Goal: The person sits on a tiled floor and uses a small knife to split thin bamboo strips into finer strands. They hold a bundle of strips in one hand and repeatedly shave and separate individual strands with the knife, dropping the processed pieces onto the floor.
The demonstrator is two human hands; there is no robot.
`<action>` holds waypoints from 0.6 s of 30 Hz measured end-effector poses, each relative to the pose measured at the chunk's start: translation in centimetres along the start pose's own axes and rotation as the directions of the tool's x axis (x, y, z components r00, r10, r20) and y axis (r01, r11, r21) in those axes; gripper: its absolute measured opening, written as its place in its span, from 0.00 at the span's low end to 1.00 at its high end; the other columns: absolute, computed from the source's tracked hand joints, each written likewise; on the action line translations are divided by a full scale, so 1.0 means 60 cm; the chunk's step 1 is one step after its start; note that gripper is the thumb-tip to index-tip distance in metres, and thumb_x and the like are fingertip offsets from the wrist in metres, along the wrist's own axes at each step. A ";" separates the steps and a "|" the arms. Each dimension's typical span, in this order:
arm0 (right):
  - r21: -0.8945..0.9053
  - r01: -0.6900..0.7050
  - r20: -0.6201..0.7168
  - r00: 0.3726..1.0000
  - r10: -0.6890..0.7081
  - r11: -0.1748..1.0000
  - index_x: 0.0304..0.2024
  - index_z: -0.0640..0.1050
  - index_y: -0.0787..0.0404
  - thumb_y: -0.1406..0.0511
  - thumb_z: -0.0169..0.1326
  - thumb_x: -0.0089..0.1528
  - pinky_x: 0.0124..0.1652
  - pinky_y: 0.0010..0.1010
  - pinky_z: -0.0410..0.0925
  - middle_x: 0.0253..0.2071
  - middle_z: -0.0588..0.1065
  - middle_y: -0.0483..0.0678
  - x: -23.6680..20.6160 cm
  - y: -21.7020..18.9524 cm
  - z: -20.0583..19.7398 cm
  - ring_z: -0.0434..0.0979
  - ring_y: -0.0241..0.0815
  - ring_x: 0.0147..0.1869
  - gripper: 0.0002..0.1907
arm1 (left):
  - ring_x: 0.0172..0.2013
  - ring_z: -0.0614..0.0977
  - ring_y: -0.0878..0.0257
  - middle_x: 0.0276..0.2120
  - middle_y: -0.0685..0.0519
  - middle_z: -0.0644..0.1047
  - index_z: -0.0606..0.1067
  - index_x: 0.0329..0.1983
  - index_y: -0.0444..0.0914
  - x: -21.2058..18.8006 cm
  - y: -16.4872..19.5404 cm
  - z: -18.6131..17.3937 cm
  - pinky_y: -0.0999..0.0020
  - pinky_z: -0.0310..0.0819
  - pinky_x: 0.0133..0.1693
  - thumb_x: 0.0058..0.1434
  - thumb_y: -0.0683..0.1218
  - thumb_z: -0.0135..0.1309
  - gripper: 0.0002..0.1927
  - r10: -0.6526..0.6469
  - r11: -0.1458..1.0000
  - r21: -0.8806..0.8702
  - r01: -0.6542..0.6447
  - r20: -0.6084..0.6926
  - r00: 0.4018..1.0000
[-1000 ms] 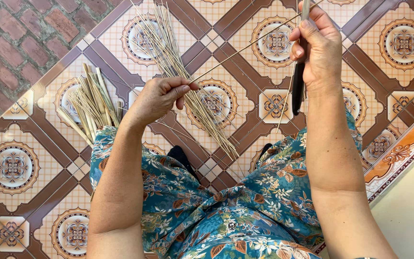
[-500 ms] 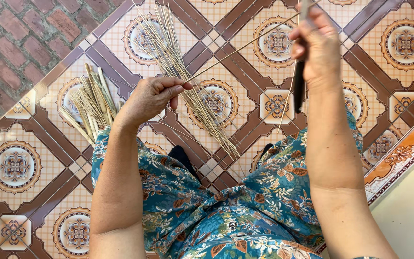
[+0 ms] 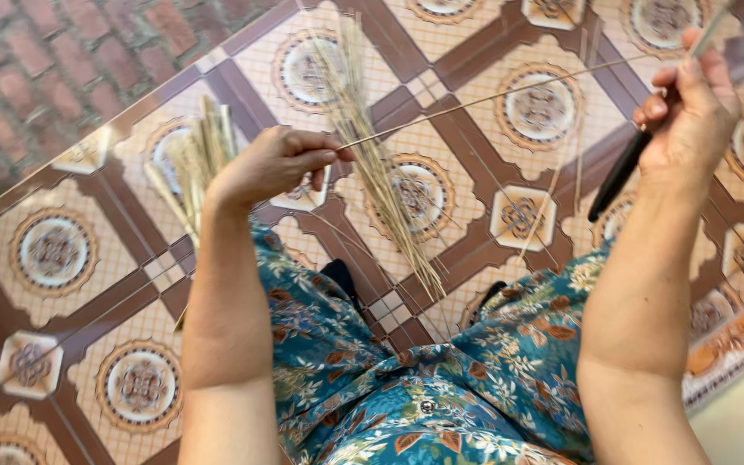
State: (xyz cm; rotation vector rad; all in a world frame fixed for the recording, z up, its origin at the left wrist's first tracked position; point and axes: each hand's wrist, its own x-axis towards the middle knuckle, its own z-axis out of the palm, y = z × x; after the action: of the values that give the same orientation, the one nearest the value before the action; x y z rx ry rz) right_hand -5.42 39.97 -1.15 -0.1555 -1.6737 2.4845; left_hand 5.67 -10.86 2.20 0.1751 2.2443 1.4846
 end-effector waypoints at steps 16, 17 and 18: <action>-0.432 -0.244 0.508 0.730 0.458 0.868 0.70 0.67 0.60 0.72 0.51 0.74 0.33 0.24 0.63 0.38 0.75 0.49 -0.091 0.196 0.260 0.68 0.34 0.30 0.22 | 0.20 0.81 0.70 0.17 0.60 0.84 0.83 0.44 0.50 0.105 0.010 0.110 0.69 0.81 0.23 0.63 0.59 0.54 0.14 0.275 0.961 0.081 -0.263 -0.216 0.937; -0.447 -0.244 0.507 0.724 0.469 0.861 0.70 0.67 0.60 0.72 0.51 0.74 0.33 0.23 0.63 0.38 0.75 0.49 -0.097 0.208 0.280 0.68 0.34 0.30 0.21 | 0.20 0.82 0.70 0.17 0.60 0.84 0.83 0.44 0.51 0.091 0.005 0.098 0.69 0.80 0.24 0.63 0.58 0.54 0.13 0.241 0.970 0.102 -0.223 -0.226 0.944; -0.460 -0.245 0.506 0.717 0.479 0.853 0.70 0.67 0.61 0.72 0.51 0.74 0.33 0.23 0.63 0.39 0.75 0.49 -0.104 0.211 0.292 0.68 0.34 0.30 0.21 | 0.19 0.82 0.70 0.17 0.61 0.83 0.83 0.45 0.51 0.076 0.006 0.086 0.69 0.79 0.25 0.64 0.57 0.54 0.13 0.208 0.975 0.126 -0.183 -0.228 0.951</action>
State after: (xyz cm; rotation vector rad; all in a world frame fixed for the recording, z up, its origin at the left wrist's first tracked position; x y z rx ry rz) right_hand -2.93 18.18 -6.27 0.3600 -2.6024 2.6398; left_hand 3.72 -4.81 -0.47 0.2701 2.5650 1.5626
